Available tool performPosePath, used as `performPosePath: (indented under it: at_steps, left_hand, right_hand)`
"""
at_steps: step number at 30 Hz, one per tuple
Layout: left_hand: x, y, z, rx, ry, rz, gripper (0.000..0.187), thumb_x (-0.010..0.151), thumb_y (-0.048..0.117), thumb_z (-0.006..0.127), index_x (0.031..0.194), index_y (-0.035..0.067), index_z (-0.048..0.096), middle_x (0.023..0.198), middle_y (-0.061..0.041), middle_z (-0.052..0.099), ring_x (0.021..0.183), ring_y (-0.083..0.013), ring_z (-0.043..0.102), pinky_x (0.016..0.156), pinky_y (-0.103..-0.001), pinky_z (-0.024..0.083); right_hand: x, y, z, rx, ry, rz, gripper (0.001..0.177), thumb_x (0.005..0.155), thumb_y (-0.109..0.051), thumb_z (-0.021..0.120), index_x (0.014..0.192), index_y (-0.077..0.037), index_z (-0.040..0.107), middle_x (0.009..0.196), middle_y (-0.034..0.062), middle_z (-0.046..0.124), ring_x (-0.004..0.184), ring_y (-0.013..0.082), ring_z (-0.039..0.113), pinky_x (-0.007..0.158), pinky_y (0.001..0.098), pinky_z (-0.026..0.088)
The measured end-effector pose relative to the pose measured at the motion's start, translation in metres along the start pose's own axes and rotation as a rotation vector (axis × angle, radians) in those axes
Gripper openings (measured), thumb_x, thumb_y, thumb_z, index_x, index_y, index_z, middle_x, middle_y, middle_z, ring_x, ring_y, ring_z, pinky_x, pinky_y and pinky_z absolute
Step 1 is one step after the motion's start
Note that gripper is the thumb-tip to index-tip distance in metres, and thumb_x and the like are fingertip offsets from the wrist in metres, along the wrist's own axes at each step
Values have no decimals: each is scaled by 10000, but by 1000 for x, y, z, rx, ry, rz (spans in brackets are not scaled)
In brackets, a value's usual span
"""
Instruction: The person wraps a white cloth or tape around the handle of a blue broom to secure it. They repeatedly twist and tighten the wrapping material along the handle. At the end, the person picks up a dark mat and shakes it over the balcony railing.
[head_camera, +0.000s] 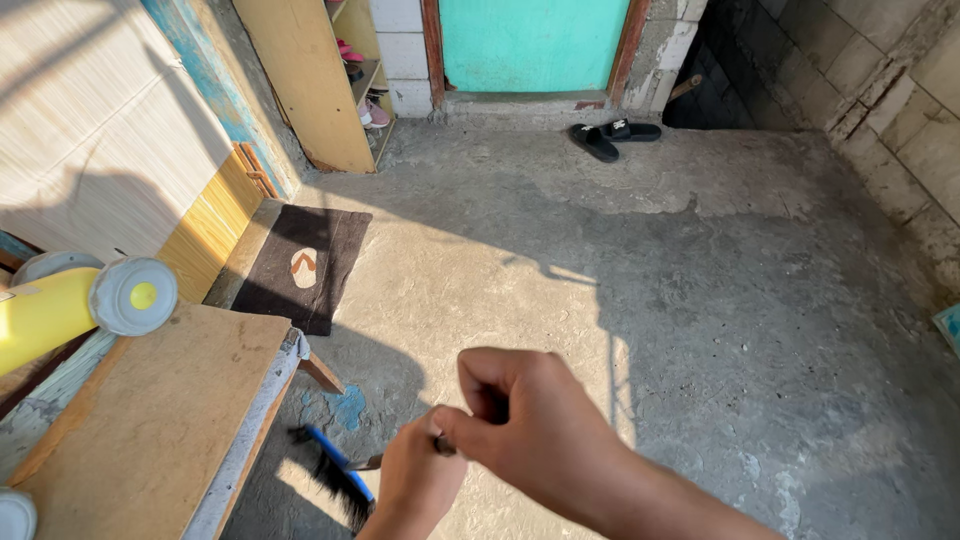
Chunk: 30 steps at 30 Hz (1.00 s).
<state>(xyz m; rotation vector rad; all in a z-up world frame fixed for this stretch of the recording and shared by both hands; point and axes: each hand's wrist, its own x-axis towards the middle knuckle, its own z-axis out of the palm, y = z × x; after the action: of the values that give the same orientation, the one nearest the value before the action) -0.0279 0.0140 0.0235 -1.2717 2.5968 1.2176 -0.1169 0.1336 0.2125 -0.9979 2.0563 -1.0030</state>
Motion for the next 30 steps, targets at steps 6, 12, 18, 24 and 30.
performPosePath:
  at_steps: [6,12,18,24,30]
  left_hand:
    - [5,103,2,149,84,220,82,892,151,580,935,99,627,821,-155,717,820,-361,675,755,-499,500]
    - [15,82,17,398,-227,178,104,962,99,478,933,84,578,768,-152,687,762,-321,702,766,-484,515]
    - [26,-25,40,574,-374,53,151,955,96,494,1031,101,625,934,-157,711,976,-331,702,859,-476,511]
    - [40,-130,51,538,-474,-109,313,948,133,549,1256,152,604,1179,-124,698,1159,-300,659,965,-413,513]
    - [43,-97,52,467,-289,-112,285,949,141,563,1214,182,660,1111,-72,735,1099,-261,695,940,-404,518]
  right_hand:
    - [-14,30,-112,248,127,-79,409,958,-100,722,624,-72,487,526,55,530,462,141,483,542,305,523]
    - [-8,110,-97,506,103,53,325,948,-104,704,682,-71,521,550,68,575,491,127,526,630,282,540]
    - [-3,167,7,667,65,394,337,910,-172,758,700,-70,515,573,84,626,484,98,507,450,268,339]
    - [24,182,102,598,-48,398,388,918,-202,757,670,-68,490,580,47,600,514,76,629,456,269,535]
    - [26,155,86,327,16,34,446,915,-209,769,642,-55,451,554,75,530,443,81,537,378,296,443]
